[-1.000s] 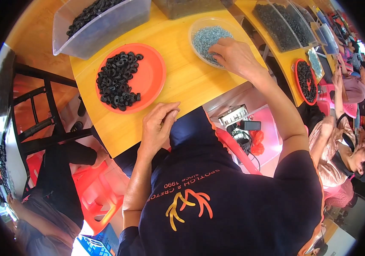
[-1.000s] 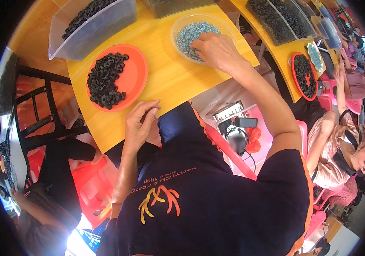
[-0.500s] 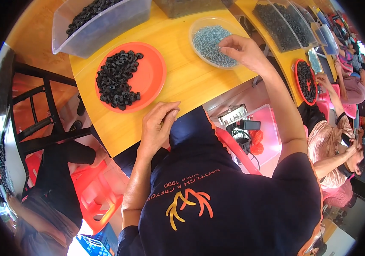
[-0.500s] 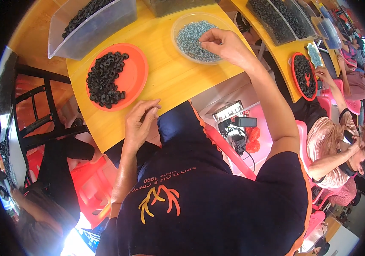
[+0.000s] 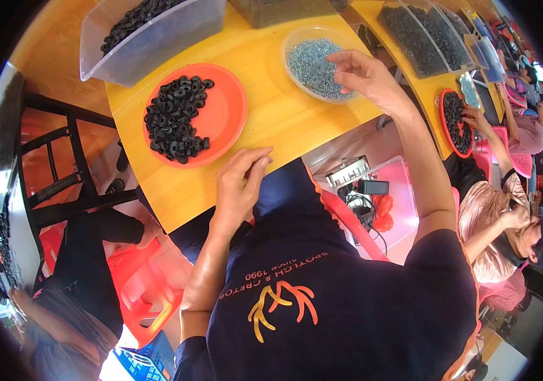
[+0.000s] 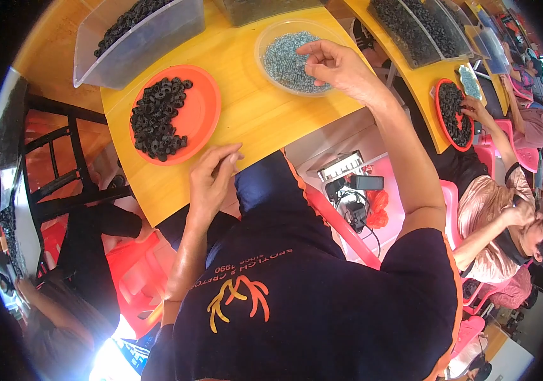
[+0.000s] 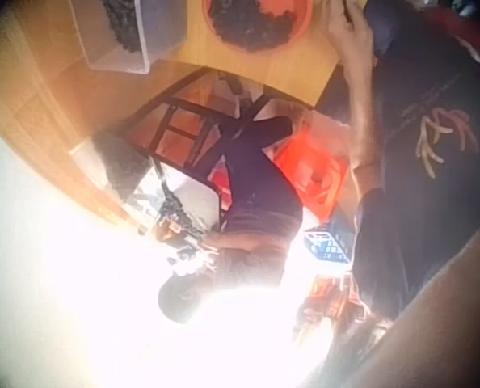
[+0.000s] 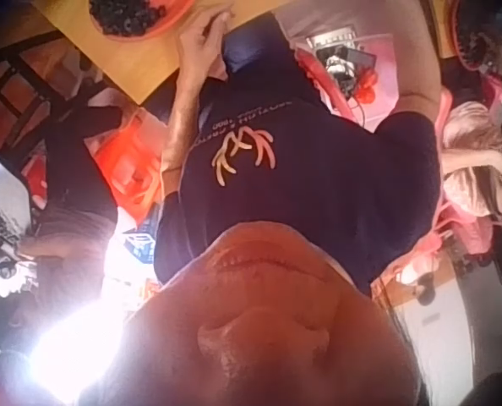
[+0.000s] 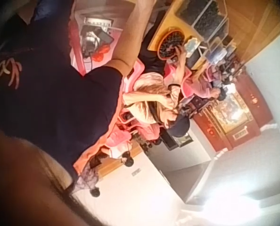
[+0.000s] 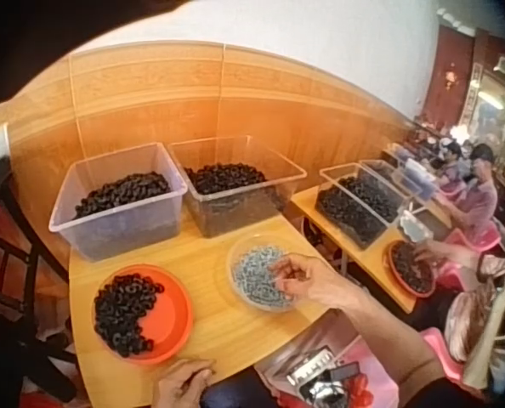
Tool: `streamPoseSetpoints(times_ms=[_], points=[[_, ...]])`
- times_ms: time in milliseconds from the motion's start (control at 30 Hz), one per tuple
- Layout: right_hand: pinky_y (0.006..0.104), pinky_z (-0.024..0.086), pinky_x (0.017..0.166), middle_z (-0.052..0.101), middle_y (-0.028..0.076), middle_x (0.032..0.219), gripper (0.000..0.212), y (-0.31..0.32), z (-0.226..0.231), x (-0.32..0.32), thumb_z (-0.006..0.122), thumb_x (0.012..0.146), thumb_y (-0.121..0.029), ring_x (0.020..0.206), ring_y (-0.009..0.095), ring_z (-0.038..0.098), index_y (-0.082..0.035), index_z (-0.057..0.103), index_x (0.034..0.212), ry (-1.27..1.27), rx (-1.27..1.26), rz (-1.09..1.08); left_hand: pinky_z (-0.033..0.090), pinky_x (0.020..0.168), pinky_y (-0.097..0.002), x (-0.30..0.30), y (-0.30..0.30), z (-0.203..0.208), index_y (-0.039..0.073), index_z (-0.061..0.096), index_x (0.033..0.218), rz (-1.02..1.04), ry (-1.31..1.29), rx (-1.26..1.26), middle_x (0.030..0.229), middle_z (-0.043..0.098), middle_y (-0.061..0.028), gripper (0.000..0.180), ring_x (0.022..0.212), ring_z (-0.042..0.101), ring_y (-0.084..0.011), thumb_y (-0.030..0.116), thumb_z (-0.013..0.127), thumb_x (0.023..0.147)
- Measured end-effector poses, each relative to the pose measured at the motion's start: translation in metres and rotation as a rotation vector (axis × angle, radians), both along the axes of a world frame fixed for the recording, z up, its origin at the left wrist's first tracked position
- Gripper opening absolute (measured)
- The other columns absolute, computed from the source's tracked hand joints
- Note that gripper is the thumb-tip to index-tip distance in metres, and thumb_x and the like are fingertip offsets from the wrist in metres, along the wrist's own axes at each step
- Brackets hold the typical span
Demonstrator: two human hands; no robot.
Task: The person assembles small plastic components by hand, inserting plastic pins into plastic bases.
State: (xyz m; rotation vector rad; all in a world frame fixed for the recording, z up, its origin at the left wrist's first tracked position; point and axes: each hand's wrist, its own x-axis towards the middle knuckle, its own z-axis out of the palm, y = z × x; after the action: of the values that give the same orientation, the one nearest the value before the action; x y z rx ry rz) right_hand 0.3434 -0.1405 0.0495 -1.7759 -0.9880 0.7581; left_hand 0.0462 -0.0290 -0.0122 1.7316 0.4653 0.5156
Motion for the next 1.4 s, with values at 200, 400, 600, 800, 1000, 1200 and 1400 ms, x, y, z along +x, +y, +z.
streamPoseSetpoints(times_ms=[200,400,600,800,1000,1200,1400], points=[[0.0237,0.05,0.078,0.06,-0.002,0.093,0.034,-0.003,0.012,-0.009,0.065,0.093,-0.014,0.086,0.007,0.059,-0.001,0.061,0.124,0.095,0.033,0.046,0.05,0.068,-0.0238,0.081,0.01,0.036,-0.002,0.063,0.122,-0.016,-0.17,-0.102,0.103,0.068,-0.0083,0.027,0.079,0.063,-0.0111,0.006,0.061,0.096],[0.0228,0.05,0.075,0.06,-0.003,0.088,0.031,-0.004,0.021,-0.023,0.066,0.092,-0.011,0.081,0.006,0.058,-0.002,0.062,0.121,0.182,0.097,0.07,0.054,0.067,-0.0273,0.134,0.011,0.034,-0.003,0.064,0.112,-0.099,-0.231,-0.163,0.09,0.07,-0.0092,0.021,0.073,0.066,-0.0138,0.005,0.064,0.093],[0.0246,0.05,0.071,0.059,-0.002,0.088,0.026,-0.007,0.003,-0.021,0.067,0.09,-0.007,0.079,0.008,0.058,-0.004,0.064,0.116,0.068,0.236,0.004,0.052,0.064,-0.0253,0.144,0.012,0.038,-0.006,0.063,0.107,-0.132,-0.218,-0.43,0.089,0.07,-0.0106,0.018,0.073,0.067,-0.0145,0.007,0.063,0.095],[0.0301,0.051,0.069,0.059,0.005,0.088,0.033,-0.003,0.011,-0.029,0.062,0.082,0.004,0.074,0.016,0.059,-0.006,0.066,0.113,-0.607,0.307,0.012,0.051,0.057,-0.025,0.152,0.014,0.034,-0.005,0.065,0.103,-0.071,-0.136,-0.391,0.084,0.07,-0.0101,0.016,0.065,0.066,-0.014,0.009,0.062,0.096],[0.0268,0.049,0.069,0.056,0.002,0.086,0.034,-0.011,-0.001,-0.014,0.062,0.084,0.004,0.077,0.011,0.057,-0.006,0.065,0.117,-0.299,0.285,0.047,0.048,0.057,-0.0233,0.155,0.022,0.045,-0.004,0.064,0.105,-0.11,-0.011,-0.244,0.087,0.069,-0.0088,0.02,0.069,0.065,-0.0125,0.015,0.063,0.097],[0.0193,0.044,0.073,0.053,-0.005,0.092,0.03,-0.012,-0.006,-0.012,0.062,0.092,-0.002,0.082,0.004,0.052,-0.005,0.063,0.122,0.096,0.283,0.075,0.054,0.062,-0.028,0.157,0.03,0.025,-0.003,0.066,0.109,-0.03,-0.082,0.012,0.088,0.07,-0.0103,0.022,0.073,0.067,-0.0162,0.012,0.066,0.093],[0.0189,0.043,0.076,0.053,-0.004,0.094,0.032,-0.018,-0.004,-0.017,0.068,0.091,-0.004,0.088,0.004,0.053,-0.004,0.061,0.122,0.169,0.223,0.105,0.049,0.061,-0.0229,0.13,0.011,0.038,0.002,0.066,0.112,-0.222,-0.105,-0.228,0.093,0.069,-0.0039,0.02,0.073,0.063,-0.0095,0.014,0.065,0.096]])
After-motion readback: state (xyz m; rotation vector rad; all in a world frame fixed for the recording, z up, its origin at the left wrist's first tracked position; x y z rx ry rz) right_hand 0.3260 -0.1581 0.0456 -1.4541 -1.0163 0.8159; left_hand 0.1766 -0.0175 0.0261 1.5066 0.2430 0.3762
